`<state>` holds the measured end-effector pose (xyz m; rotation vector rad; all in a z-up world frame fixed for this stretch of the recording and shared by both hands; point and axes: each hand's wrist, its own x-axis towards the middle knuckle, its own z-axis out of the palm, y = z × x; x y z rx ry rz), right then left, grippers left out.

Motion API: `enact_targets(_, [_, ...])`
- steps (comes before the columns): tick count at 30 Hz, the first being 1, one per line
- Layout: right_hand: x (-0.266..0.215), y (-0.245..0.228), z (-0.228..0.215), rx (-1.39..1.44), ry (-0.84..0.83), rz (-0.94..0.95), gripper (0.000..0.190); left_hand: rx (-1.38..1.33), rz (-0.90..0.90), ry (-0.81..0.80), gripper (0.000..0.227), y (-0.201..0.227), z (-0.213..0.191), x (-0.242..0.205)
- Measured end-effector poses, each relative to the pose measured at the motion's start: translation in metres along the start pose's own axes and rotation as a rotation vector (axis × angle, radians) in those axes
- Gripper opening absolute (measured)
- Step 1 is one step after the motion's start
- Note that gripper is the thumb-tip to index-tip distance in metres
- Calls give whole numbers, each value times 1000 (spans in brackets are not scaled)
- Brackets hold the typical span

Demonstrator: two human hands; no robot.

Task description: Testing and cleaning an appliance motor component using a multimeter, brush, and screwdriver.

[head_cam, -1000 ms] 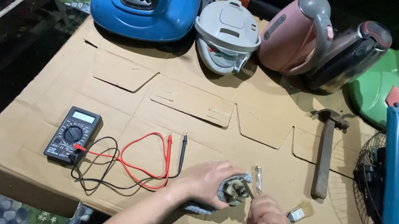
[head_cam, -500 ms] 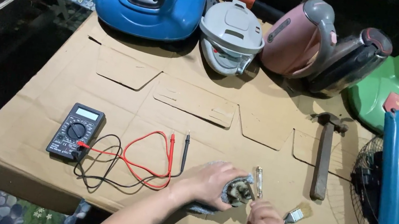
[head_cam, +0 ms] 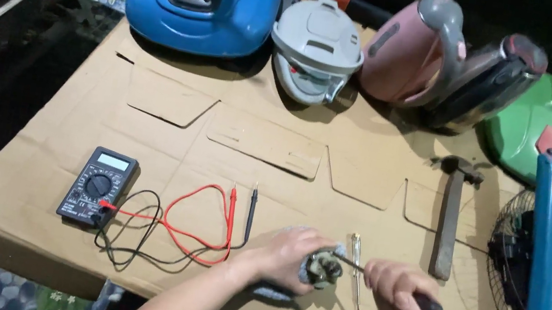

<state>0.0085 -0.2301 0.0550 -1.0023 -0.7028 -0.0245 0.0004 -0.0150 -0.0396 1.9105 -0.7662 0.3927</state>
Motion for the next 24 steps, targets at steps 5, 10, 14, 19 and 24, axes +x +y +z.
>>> enact_targets(5, [10, 5, -22, 62, -79, 95, 18, 36, -139, -101, 71, 18, -22, 9])
enact_targets(10, [-18, 16, -4, -99, 172, 54, 9, 7, -141, -139, 78, 9, -15, 5])
enact_targets(14, [-23, 36, 14, -51, 561, -152, 18, 45, -142, -123, 77, 13, -15, 7])
enact_targets(19, [-22, 39, 25, 15, 473, -281, 43, 29, -134, -152, 83, -1, -6, 3])
enact_targets(24, [-21, 42, 22, -56, 463, -273, 46, 28, -143, -151, 78, 15, -18, 10])
